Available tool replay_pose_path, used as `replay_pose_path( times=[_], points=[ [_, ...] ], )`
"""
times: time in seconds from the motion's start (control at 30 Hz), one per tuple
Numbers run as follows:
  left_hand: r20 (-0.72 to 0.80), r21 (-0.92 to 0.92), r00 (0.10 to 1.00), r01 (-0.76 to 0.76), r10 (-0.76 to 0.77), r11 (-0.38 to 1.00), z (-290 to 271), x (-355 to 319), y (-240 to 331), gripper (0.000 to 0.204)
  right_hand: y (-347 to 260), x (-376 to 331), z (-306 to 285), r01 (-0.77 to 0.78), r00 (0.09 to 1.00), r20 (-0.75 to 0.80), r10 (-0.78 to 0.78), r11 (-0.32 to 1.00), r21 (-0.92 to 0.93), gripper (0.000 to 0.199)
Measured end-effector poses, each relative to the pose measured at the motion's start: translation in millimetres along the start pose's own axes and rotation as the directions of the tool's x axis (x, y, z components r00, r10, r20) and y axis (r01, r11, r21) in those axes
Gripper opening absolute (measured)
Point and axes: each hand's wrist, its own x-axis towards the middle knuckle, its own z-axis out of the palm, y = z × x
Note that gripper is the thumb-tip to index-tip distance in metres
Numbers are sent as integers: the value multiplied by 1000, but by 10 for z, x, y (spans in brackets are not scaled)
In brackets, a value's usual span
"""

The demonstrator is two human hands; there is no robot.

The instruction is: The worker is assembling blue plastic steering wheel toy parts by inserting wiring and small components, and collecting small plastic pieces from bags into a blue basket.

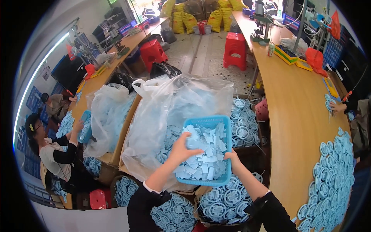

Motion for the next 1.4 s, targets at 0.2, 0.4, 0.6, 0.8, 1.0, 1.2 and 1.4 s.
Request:
replay_pose_path(
  times=[0.2,0.4,0.6,0.8,1.0,1.2,1.4],
  points=[
    [149,-14,985,-92,93,996,145,31,-71,59,-25,1,43,-32,999,-32,31,999,-27,71],
    [37,407,883,415,-469,813,-121,133,-2043,33,-27,-40,86,-59,996,-72,54,996,-66,72],
    [215,756,946,-5,-241,654,567,178,-2314,58,155,61,-244,-1,998,-67,2,1000,20,72],
    [5,805,996,50,-91,592,789,294,-2638,42,19,1,-59,0,999,-41,0,1000,-7,75],
    [262,548,958,-47,-118,835,745,290,-2671,40,-15,-1,-77,44,998,-37,-44,999,-5,76],
    [262,662,959,-100,-104,743,863,288,-3321,38,95,50,-68,19,1000,1,-19,999,28,75],
    [213,576,964,9,-160,818,933,136,-3241,38,86,43,-64,10,1000,-21,-10,1000,5,74]
  ],
)
